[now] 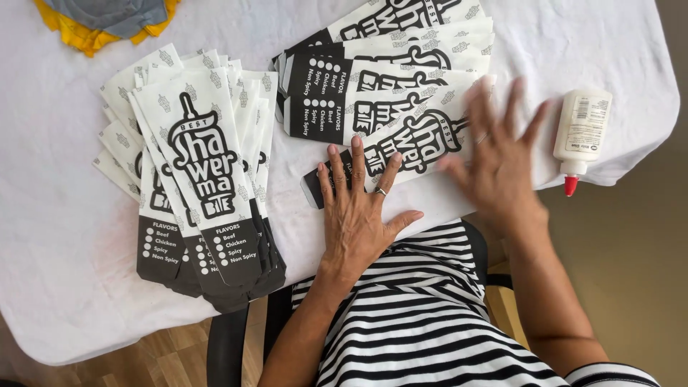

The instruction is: Applying glue to printed paper sleeves and pressing them together to assemble packaging

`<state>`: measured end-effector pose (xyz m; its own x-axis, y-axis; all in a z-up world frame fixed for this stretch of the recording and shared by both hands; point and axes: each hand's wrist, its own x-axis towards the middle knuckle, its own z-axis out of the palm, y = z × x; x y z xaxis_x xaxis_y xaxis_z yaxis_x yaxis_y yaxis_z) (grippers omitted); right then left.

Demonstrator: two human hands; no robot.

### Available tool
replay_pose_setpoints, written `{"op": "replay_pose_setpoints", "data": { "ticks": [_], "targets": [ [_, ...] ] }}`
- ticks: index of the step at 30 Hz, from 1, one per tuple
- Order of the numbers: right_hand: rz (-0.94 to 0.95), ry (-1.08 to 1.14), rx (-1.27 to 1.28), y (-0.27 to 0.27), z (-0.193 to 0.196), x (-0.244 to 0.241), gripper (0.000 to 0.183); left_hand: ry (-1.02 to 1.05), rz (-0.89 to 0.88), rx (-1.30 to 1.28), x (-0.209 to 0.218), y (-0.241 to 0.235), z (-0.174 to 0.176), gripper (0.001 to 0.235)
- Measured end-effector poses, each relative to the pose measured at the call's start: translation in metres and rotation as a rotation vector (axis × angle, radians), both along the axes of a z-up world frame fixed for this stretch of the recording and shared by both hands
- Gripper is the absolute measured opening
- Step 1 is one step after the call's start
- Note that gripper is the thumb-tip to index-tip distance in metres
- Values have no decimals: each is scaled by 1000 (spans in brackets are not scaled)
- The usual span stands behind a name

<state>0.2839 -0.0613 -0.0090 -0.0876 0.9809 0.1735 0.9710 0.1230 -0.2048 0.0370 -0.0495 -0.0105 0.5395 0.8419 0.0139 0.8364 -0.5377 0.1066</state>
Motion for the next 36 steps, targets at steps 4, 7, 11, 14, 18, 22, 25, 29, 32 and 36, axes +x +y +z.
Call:
{"op": "replay_pose_setpoints", "data": {
  "ticks": [4,7,11,14,18,22,25,29,32,36],
  "targets": [
    [230,118,-245,-38,16,-36,94,-52,10,-26,1,2,0,98],
    [-21,26,-176,-50,12,-6,87,10,-5,-12,-1,-1,2,112],
    [-271,23,-209,-44,25,16,87,32,-59,-39,0,-9,-4,125],
    [-258,124,-138,-39,21,18,73,-58,-95,-3,-5,-35,-9,114],
    [-180,367,41,-20,14,22,48,-418,-195,-15,-17,-57,4,28],
    [-67,379,131,-10,11,7,40,-808,-124,-228,-64,-30,46,20],
    [97,439,62,-7,5,-1,46,-1049,373,-240,-108,-12,62,14],
    [247,428,1,-7,11,-3,41,-925,691,165,-150,6,56,42],
    [260,528,-32,-15,15,8,39,-497,691,340,-157,8,45,45],
    [-125,329,363,-34,2,52,41,-419,577,526,-138,15,29,27]
  ]
}}
